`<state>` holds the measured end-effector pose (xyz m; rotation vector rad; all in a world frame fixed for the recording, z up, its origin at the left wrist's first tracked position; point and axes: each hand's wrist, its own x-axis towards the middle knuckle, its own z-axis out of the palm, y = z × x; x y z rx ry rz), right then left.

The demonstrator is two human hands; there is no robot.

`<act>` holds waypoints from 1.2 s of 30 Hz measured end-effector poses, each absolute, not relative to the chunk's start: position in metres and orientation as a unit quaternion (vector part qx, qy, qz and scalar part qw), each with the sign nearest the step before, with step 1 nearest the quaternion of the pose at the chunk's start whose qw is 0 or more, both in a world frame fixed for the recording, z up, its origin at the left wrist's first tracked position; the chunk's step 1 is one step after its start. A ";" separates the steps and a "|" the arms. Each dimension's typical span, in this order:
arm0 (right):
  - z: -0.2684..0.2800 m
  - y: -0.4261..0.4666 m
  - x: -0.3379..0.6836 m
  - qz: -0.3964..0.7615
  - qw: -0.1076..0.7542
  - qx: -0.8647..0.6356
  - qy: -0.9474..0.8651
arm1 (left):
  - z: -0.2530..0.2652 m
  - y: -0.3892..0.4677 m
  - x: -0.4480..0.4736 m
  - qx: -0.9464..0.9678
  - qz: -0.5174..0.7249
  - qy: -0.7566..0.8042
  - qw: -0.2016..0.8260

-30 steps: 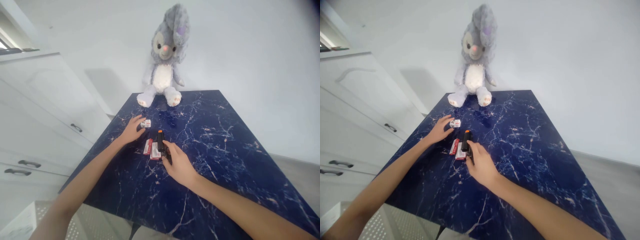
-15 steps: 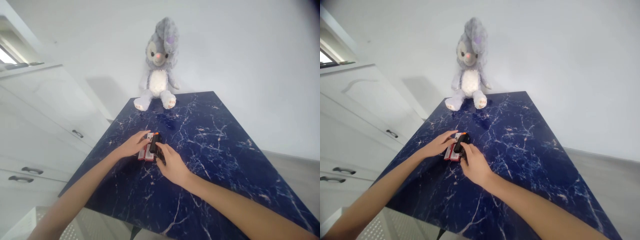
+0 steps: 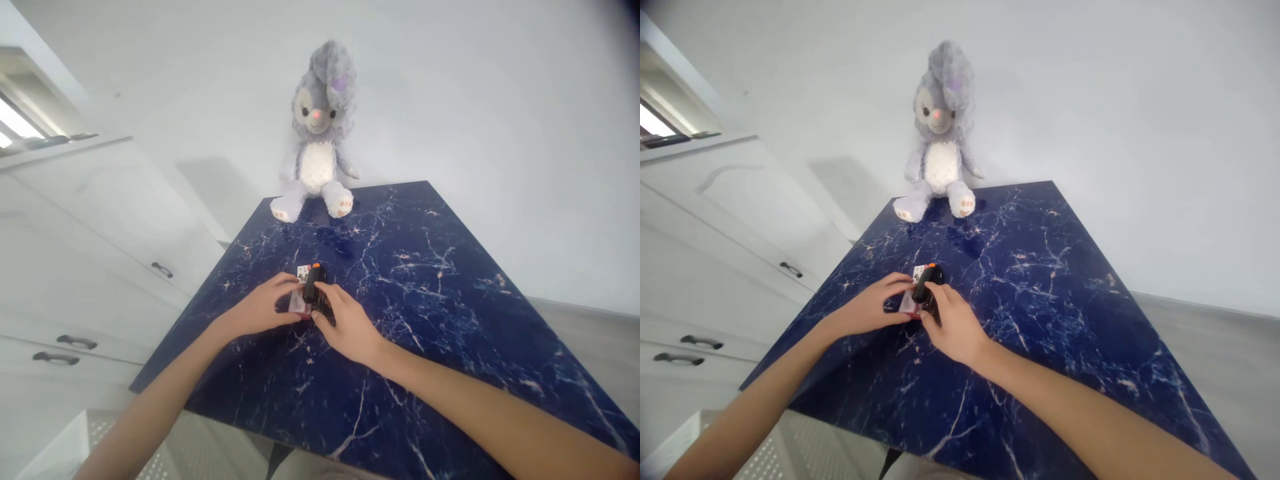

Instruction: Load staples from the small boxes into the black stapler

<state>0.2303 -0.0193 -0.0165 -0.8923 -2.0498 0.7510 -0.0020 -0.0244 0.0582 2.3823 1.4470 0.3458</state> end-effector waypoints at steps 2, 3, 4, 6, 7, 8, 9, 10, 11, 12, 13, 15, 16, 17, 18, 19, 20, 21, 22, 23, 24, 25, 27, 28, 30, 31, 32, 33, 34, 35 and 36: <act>-0.015 -0.019 0.231 0.312 0.386 -0.353 -0.793 | 0.058 -0.024 0.004 0.842 0.105 0.510 0.143; -0.015 -0.019 0.231 0.320 0.388 -0.353 -0.789 | 0.056 -0.025 0.004 0.833 0.114 0.524 0.138; -0.014 -0.019 0.232 0.326 0.390 -0.351 -0.786 | 0.053 -0.025 0.003 0.821 0.128 0.539 0.142; -0.011 -0.018 0.234 0.332 0.394 -0.343 -0.786 | 0.046 -0.026 -0.001 0.797 0.144 0.558 0.181; -0.010 -0.018 0.234 0.335 0.395 -0.339 -0.786 | 0.043 -0.026 -0.002 0.787 0.143 0.563 0.207; -0.009 -0.018 0.235 0.340 0.396 -0.336 -0.784 | 0.040 -0.026 -0.003 0.776 0.138 0.569 0.234; -0.009 -0.018 0.235 0.347 0.397 -0.336 -0.780 | 0.038 -0.026 -0.002 0.761 0.136 0.579 0.259; -0.008 -0.018 0.235 0.355 0.400 -0.337 -0.775 | 0.037 -0.025 -0.001 0.746 0.138 0.588 0.279; -0.009 -0.018 0.235 0.362 0.404 -0.339 -0.769 | 0.036 -0.024 0.002 0.738 0.139 0.591 0.295; -0.009 -0.018 0.234 0.366 0.409 -0.343 -0.762 | 0.036 -0.022 0.006 0.736 0.140 0.589 0.303; -0.009 -0.018 0.234 0.365 0.416 -0.351 -0.756 | 0.037 -0.019 0.012 0.739 0.139 0.584 0.306; -0.010 -0.016 0.235 0.351 0.429 -0.377 -0.742 | 0.040 -0.008 0.025 0.756 0.129 0.569 0.297; -0.010 -0.014 0.238 0.343 0.433 -0.394 -0.735 | 0.041 -0.001 0.033 0.766 0.121 0.561 0.289; -0.010 -0.010 0.243 0.335 0.436 -0.411 -0.727 | 0.041 0.009 0.043 0.777 0.114 0.553 0.280; -0.010 -0.004 0.250 0.329 0.439 -0.428 -0.718 | 0.040 0.020 0.053 0.787 0.109 0.543 0.273; -0.010 0.003 0.259 0.324 0.441 -0.444 -0.709 | 0.039 0.032 0.066 0.794 0.107 0.535 0.267; -0.010 0.011 0.270 0.321 0.445 -0.458 -0.700 | 0.037 0.044 0.079 0.801 0.106 0.529 0.260; -0.010 0.021 0.283 0.317 0.449 -0.473 -0.689 | 0.034 0.057 0.095 0.805 0.110 0.526 0.250; -0.009 0.032 0.297 0.311 0.452 -0.490 -0.677 | 0.031 0.071 0.112 0.810 0.110 0.525 0.236; -0.010 0.043 0.312 0.306 0.450 -0.511 -0.666 | 0.029 0.083 0.131 0.817 0.110 0.519 0.225; -0.010 0.055 0.327 0.297 0.446 -0.536 -0.652 | 0.026 0.096 0.150 0.824 0.116 0.512 0.215; -0.010 0.067 0.343 0.286 0.442 -0.561 -0.639 | 0.025 0.108 0.171 0.829 0.122 0.503 0.211; -0.012 0.091 0.373 0.225 0.444 -0.626 -0.601 | 0.023 0.132 0.213 0.829 0.116 0.508 0.202; -0.013 0.102 0.387 0.196 0.450 -0.647 -0.583 | 0.023 0.143 0.233 0.831 0.115 0.506 0.202; -0.015 0.122 0.413 0.151 0.459 -0.667 -0.567 | 0.023 0.165 0.270 0.833 0.118 0.501 0.204; -0.016 0.131 0.424 0.142 0.465 -0.671 -0.560 | 0.024 0.174 0.286 0.834 0.121 0.497 0.206; -0.018 0.139 0.434 0.140 0.472 -0.671 -0.554 | 0.023 0.183 0.299 0.835 0.126 0.493 0.209; -0.020 0.145 0.441 0.144 0.482 -0.670 -0.546 | 0.023 0.191 0.309 0.835 0.132 0.489 0.214; -0.022 0.151 0.447 0.147 0.494 -0.666 -0.539 | 0.021 0.197 0.316 0.836 0.140 0.483 0.219; -0.025 0.155 0.451 0.149 0.505 -0.661 -0.535 | 0.019 0.203 0.320 0.837 0.147 0.476 0.226; -0.027 0.158 0.454 0.147 0.514 -0.655 -0.535 | 0.016 0.207 0.321 0.838 0.153 0.469 0.232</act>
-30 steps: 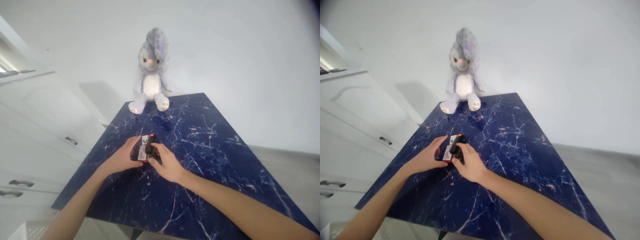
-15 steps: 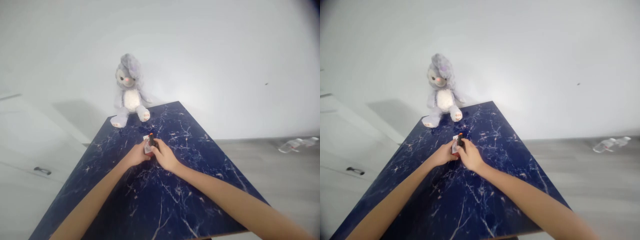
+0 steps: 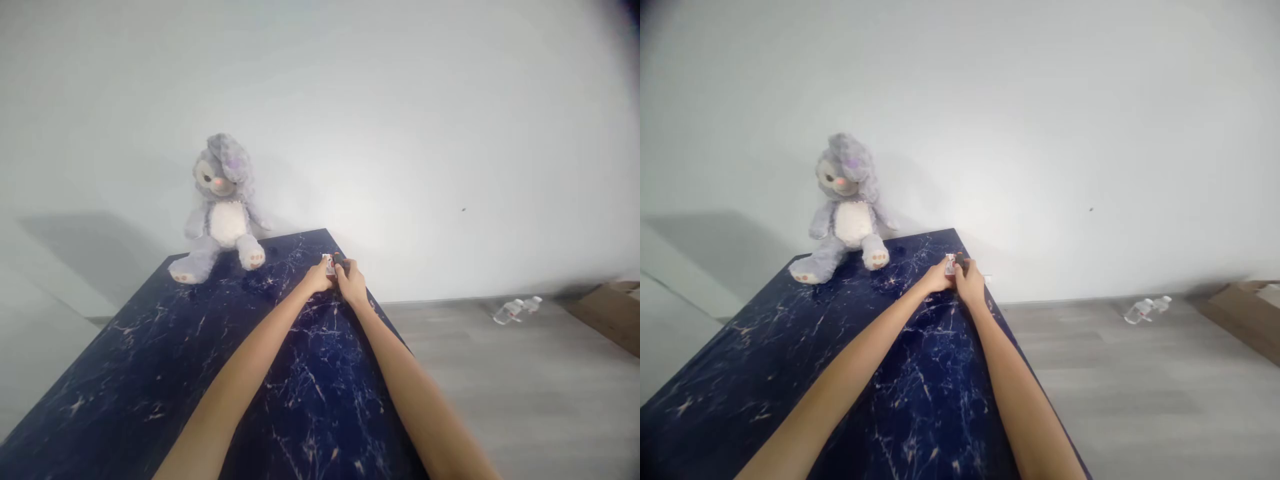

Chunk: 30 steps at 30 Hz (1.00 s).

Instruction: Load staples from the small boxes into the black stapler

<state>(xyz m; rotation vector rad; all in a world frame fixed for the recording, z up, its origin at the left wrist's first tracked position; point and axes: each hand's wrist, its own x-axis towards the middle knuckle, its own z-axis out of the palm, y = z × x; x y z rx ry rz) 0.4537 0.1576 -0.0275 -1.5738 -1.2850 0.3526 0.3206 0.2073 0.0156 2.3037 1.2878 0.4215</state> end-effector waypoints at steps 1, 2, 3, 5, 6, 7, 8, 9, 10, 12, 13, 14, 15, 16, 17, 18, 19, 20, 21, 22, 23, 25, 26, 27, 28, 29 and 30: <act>-0.030 0.160 0.455 0.143 0.520 -0.649 -0.537 | 0.012 0.211 0.319 0.840 0.163 0.460 0.240; -0.032 0.161 0.455 0.139 0.523 -0.645 -0.539 | 0.009 0.213 0.317 0.840 0.178 0.449 0.248; -0.033 0.162 0.455 0.138 0.524 -0.644 -0.540 | 0.005 0.215 0.313 0.839 0.197 0.438 0.256; -0.035 0.162 0.454 0.143 0.523 -0.645 -0.539 | 0.000 0.217 0.307 0.835 0.235 0.417 0.271; -0.035 0.162 0.454 0.145 0.523 -0.645 -0.538 | -0.002 0.218 0.306 0.832 0.251 0.411 0.276; -0.034 0.162 0.454 0.148 0.523 -0.644 -0.538 | -0.004 0.217 0.305 0.829 0.261 0.410 0.278; -0.034 0.163 0.454 0.152 0.524 -0.643 -0.538 | -0.006 0.217 0.305 0.826 0.264 0.414 0.278; -0.034 0.163 0.454 0.156 0.525 -0.641 -0.538 | -0.008 0.215 0.306 0.823 0.267 0.419 0.275; -0.034 0.163 0.454 0.160 0.525 -0.640 -0.538 | -0.010 0.213 0.307 0.821 0.272 0.424 0.269; -0.034 0.163 0.455 0.164 0.524 -0.642 -0.535 | -0.015 0.208 0.308 0.823 0.284 0.428 0.242; -0.034 0.163 0.455 0.163 0.523 -0.645 -0.532 | -0.018 0.206 0.306 0.828 0.294 0.426 0.218; -0.034 0.163 0.455 0.163 0.520 -0.649 -0.531 | -0.021 0.203 0.304 0.833 0.305 0.423 0.187; -0.034 0.163 0.455 0.162 0.518 -0.652 -0.529 | -0.025 0.200 0.299 0.836 0.316 0.421 0.154; -0.034 0.163 0.455 0.162 0.515 -0.656 -0.528 | -0.028 0.198 0.292 0.838 0.326 0.420 0.122; -0.035 0.162 0.455 0.163 0.513 -0.658 -0.527 | -0.030 0.195 0.282 0.838 0.334 0.420 0.095; -0.035 0.162 0.455 0.163 0.511 -0.662 -0.524 | -0.032 0.192 0.270 0.838 0.338 0.422 0.075; -0.035 0.161 0.455 0.162 0.510 -0.667 -0.519 | -0.033 0.188 0.256 0.836 0.339 0.427 0.060; -0.036 0.161 0.455 0.160 0.507 -0.673 -0.513 | -0.034 0.184 0.239 0.835 0.336 0.433 0.048; -0.037 0.161 0.455 0.160 0.503 -0.683 -0.506 | -0.033 0.179 0.221 0.834 0.332 0.440 0.038; -0.038 0.161 0.455 0.150 0.503 -0.689 -0.499 | -0.032 0.172 0.202 0.830 0.329 0.449 0.027; -0.040 0.162 0.456 0.144 0.504 -0.692 -0.496 | -0.031 0.164 0.182 0.823 0.331 0.461 0.016; -0.042 0.165 0.455 0.132 0.510 -0.685 -0.503 | -0.028 0.146 0.143 0.794 0.353 0.495 -0.005; -0.043 0.166 0.455 0.135 0.506 -0.675 -0.520 | -0.026 0.135 0.125 0.775 0.366 0.515 -0.015; -0.043 0.166 0.454 0.130 0.501 -0.674 -0.527 | -0.025 0.124 0.108 0.755 0.377 0.536 -0.024; -0.043 0.165 0.453 0.122 0.497 -0.674 -0.532 | -0.024 0.112 0.092 0.739 0.382 0.555 -0.031; -0.042 0.162 0.451 0.120 0.496 -0.675 -0.533 | -0.023 0.100 0.079 0.728 0.379 0.570 -0.036; -0.041 0.159 0.450 0.110 0.498 -0.676 -0.532 | -0.022 0.087 0.067 0.723 0.372 0.581 -0.038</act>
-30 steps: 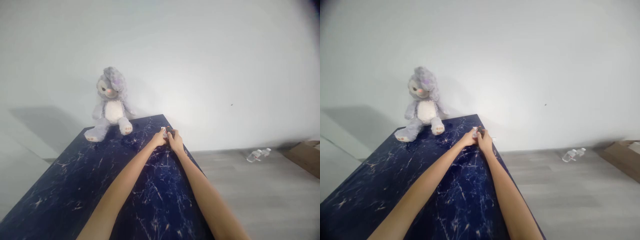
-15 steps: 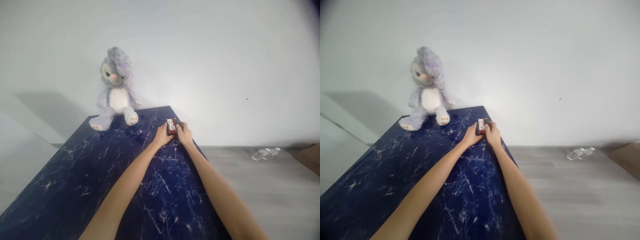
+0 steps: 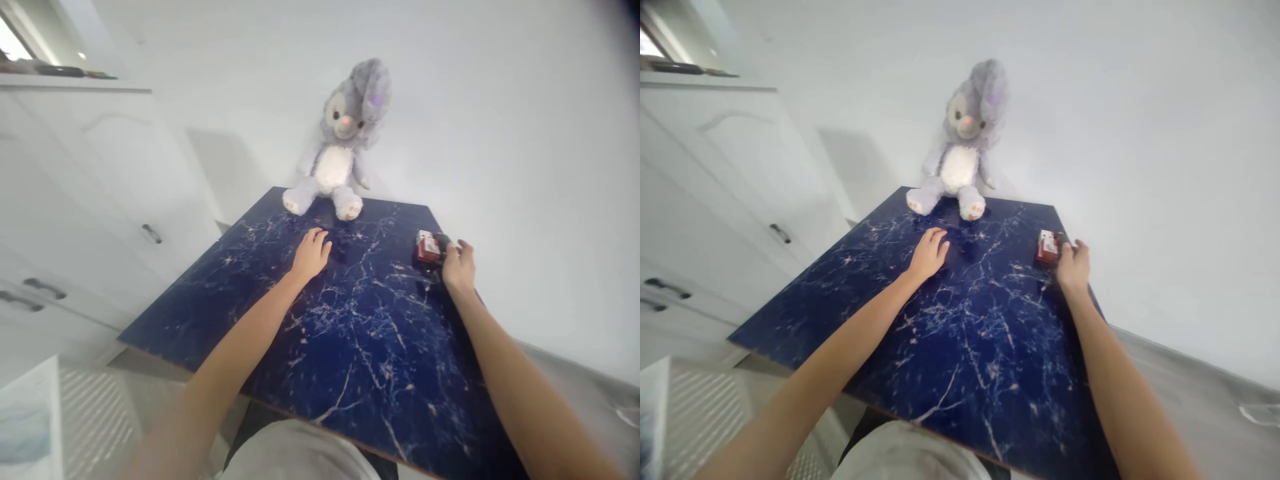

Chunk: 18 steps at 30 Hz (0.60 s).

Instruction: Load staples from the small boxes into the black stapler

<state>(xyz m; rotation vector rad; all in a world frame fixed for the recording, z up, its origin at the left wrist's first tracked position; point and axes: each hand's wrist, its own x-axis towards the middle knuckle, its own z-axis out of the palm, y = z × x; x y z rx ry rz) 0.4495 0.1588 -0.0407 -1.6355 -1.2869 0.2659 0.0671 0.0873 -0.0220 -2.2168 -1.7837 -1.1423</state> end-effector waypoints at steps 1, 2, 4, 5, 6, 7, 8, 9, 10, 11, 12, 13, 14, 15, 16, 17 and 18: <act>-0.039 0.154 0.447 0.086 0.505 -0.676 -0.529 | -0.021 0.074 0.058 -0.719 -0.365 -0.590 0.039; -0.037 0.149 0.442 0.023 0.514 -0.661 -0.546 | -0.021 0.059 0.051 -0.717 -0.360 -0.596 0.039; -0.034 0.136 0.428 -0.116 0.521 -0.595 -0.601 | -0.018 0.028 0.044 -0.722 -0.351 -0.595 0.034; -0.033 0.128 0.417 -0.165 0.512 -0.554 -0.636 | -0.016 0.011 0.045 -0.730 -0.347 -0.589 0.030; -0.032 0.120 0.403 -0.193 0.498 -0.515 -0.670 | -0.014 -0.007 0.047 -0.740 -0.342 -0.578 0.026; -0.032 0.111 0.389 -0.200 0.475 -0.484 -0.708 | -0.012 -0.024 0.051 -0.753 -0.339 -0.564 0.021; -0.032 0.102 0.373 -0.193 0.445 -0.456 -0.746 | -0.009 -0.040 0.055 -0.763 -0.339 -0.550 0.017; -0.033 0.093 0.357 -0.178 0.410 -0.427 -0.786 | -0.006 -0.054 0.061 -0.769 -0.345 -0.538 0.014; -0.033 0.084 0.343 -0.160 0.385 -0.406 -0.813 | -0.004 -0.066 0.066 -0.775 -0.353 -0.524 0.013; -0.034 0.075 0.330 -0.146 0.374 -0.393 -0.827 | -0.002 -0.075 0.071 -0.785 -0.361 -0.503 0.014; -0.035 0.066 0.320 -0.134 0.364 -0.377 -0.841 | -0.001 -0.081 0.074 -0.801 -0.363 -0.475 0.016; -0.035 0.059 0.312 -0.123 0.346 -0.358 -0.859 | -0.001 -0.082 0.076 -0.822 -0.358 -0.442 0.019; -0.035 0.053 0.306 -0.113 0.317 -0.336 -0.880 | -0.001 -0.080 0.076 -0.843 -0.349 -0.408 0.024; -0.034 0.048 0.303 -0.103 0.277 -0.315 -0.902 | -0.001 -0.075 0.075 -0.861 -0.336 -0.380 0.030; -0.033 0.045 0.301 -0.097 0.237 -0.303 -0.918 | -0.002 -0.067 0.073 -0.874 -0.323 -0.361 0.036; -0.031 0.043 0.300 -0.096 0.205 -0.299 -0.927 | -0.003 -0.057 0.070 -0.880 -0.315 -0.354 0.041; -0.029 0.042 0.300 -0.099 0.183 -0.299 -0.931 | -0.004 -0.047 0.067 -0.878 -0.314 -0.358 0.043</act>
